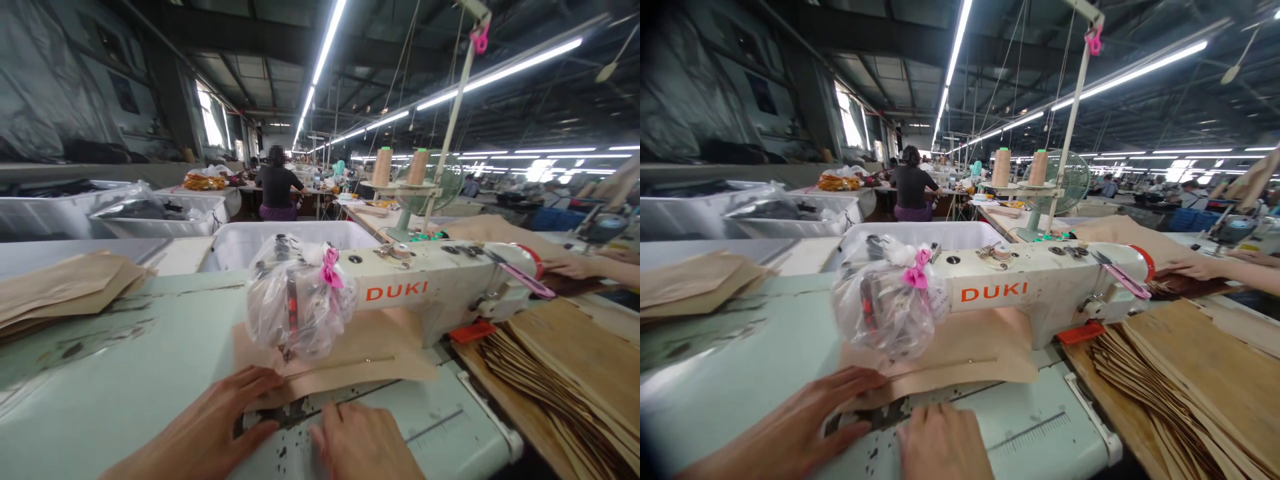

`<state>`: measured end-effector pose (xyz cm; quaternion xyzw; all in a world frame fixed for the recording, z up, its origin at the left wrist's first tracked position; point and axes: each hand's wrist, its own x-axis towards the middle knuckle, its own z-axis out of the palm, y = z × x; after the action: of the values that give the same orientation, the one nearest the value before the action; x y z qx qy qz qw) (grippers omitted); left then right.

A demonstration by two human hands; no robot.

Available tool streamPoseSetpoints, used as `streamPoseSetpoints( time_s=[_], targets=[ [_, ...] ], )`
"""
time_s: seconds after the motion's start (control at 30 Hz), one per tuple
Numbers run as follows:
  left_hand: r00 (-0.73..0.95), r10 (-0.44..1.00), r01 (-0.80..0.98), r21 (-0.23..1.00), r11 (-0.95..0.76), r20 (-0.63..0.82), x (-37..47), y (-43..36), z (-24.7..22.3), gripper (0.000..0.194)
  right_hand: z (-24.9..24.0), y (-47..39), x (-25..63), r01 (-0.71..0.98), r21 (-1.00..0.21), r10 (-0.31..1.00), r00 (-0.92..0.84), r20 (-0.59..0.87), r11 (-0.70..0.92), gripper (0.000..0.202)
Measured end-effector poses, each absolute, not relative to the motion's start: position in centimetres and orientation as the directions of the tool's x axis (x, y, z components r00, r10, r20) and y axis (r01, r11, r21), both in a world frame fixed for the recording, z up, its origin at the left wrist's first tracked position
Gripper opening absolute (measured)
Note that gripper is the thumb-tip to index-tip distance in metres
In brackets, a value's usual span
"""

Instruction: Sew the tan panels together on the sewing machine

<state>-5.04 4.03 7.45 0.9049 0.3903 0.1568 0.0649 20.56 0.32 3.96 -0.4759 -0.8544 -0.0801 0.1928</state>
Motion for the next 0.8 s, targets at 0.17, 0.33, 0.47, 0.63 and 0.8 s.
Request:
streamPoseSetpoints(
  time_s=[0.17, 0.33, 0.47, 0.63, 0.8],
  targets=[
    [0.715, 0.554, 0.665, -0.17, -0.727, 0.427, -5.5, 3.0, 5.9, 0.055, 3.2, 0.8, 19.7, 0.81, -0.015, 0.757, -0.54, 0.368, 0.586, 0.052],
    [0.695, 0.528, 0.701, -0.296, -0.649, 0.489, -3.7, 3.2, 5.5, 0.063, 4.0, 4.1, 21.5, 0.796, -0.19, 0.816, -0.543, 0.197, 0.575, 0.052],
    [0.685, 0.504, 0.708, -0.318, -0.63, 0.526, -3.3, 3.7, 4.6, 0.069, 6.8, 3.5, 23.3, 0.779, -0.124, 0.788, -0.597, 0.152, 0.614, 0.054],
    [0.692, 0.462, 0.696, -0.342, -0.631, 0.555, -3.8, 4.3, 3.3, 0.07, 19.3, 2.2, 25.2, 0.77, -0.039, 0.648, -0.507, 0.569, 0.637, 0.023],
    [0.676, 0.538, 0.723, -0.313, -0.616, 0.504, -3.7, 3.4, 4.3, 0.064, 30.7, 9.8, 25.0, 0.79, 0.318, 0.544, -0.597, 0.589, 0.524, 0.03]
  ],
)
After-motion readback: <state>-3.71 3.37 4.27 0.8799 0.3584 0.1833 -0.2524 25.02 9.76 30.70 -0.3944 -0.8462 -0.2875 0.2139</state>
